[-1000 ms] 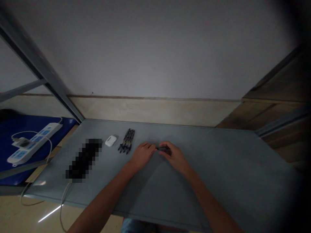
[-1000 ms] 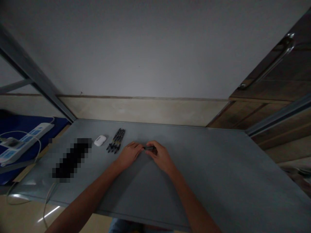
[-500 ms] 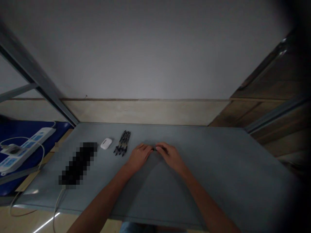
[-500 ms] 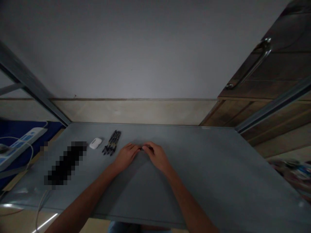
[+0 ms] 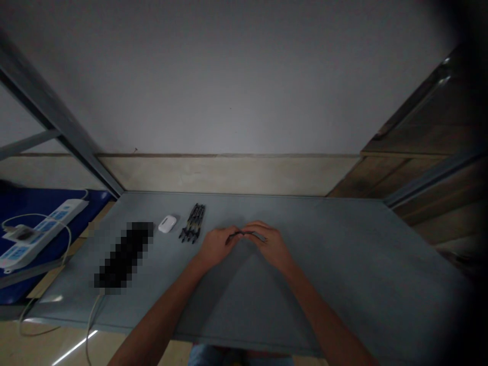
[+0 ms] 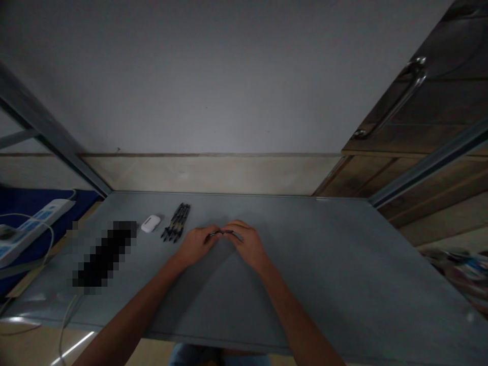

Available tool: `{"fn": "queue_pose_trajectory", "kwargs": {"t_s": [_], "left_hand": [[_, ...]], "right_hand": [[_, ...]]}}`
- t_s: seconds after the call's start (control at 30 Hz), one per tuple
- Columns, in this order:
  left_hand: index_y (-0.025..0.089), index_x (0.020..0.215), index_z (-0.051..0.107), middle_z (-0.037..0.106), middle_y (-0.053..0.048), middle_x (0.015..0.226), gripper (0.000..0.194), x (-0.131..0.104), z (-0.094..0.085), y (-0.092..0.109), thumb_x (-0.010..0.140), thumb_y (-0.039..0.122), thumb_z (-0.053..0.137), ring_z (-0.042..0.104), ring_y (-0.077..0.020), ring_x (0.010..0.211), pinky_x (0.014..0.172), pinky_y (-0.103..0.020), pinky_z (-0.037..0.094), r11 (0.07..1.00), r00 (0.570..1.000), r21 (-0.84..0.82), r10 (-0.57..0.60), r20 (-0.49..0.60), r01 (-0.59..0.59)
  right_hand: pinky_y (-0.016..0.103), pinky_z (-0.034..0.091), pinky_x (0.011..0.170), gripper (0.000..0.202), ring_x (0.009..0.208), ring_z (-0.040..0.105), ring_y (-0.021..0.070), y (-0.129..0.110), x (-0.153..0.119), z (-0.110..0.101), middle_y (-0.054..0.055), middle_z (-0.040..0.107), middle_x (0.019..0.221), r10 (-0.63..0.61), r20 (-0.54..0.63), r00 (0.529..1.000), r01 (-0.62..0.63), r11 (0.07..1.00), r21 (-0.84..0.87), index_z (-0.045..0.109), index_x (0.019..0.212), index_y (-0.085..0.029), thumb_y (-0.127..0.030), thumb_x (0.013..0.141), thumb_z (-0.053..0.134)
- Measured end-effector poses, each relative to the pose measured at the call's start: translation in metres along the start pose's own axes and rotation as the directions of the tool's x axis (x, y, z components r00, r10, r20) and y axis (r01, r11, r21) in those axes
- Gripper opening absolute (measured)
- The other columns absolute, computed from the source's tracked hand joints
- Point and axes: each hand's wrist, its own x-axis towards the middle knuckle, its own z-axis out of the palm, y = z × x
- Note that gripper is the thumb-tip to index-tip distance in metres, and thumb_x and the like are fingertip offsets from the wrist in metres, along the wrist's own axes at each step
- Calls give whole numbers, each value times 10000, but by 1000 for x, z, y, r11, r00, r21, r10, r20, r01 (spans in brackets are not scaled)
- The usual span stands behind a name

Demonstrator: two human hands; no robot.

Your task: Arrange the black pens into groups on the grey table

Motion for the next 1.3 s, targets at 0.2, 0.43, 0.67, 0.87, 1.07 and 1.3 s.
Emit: {"fn": "queue_pose_trajectory", "kwargs": {"t_s": [0.2,0.43,0.67,0.87,1.07,1.3], "left_hand": [[203,974,665,678,-1,768,368,2,-6,-9,974,427,373,613,-139,693,660,-222,415,980,997,-194,47,60,-34],[162,858,651,654,-9,731,419,0,-8,-12,995,381,321,591,-128,671,663,-215,415,968,994,-242,82,68,-64],[166,1046,603,670,-59,965,308,-1,4,-6,992,340,355,622,-178,910,817,-264,452,995,994,-29,100,35,-99],[199,1081,584,672,-49,973,318,-3,7,-3,992,381,338,642,-182,870,757,-268,475,991,995,105,74,69,-81],[206,1060,613,687,-54,907,348,-2,0,-5,988,407,338,656,-180,829,729,-259,473,996,997,83,27,71,-32],[199,988,624,681,-42,871,364,0,-8,-11,994,391,314,647,-175,805,729,-260,468,996,1000,85,14,24,-16]], "right_hand": [[379,520,859,201,925,646,214,-4,-2,1,51,706,978,-40,-31,999,38,998,-50,742,948,-267,-321,897,555],[370,510,878,211,945,636,208,-6,-2,1,46,702,987,-76,-20,997,75,995,-60,738,962,-278,-296,910,534],[323,506,797,265,850,651,195,-2,-4,5,55,705,928,108,64,992,-102,991,-84,675,1071,-227,-349,923,492],[280,490,712,226,754,643,175,-3,-3,4,24,702,816,190,117,975,-188,982,-26,689,907,-220,-358,909,510],[331,494,835,161,889,637,187,-4,0,-3,43,690,928,100,51,994,-102,994,41,696,937,-233,-277,866,558],[344,509,835,178,934,632,200,1,4,-17,61,668,999,87,-43,995,-86,996,24,701,955,-245,-300,866,557]]}}
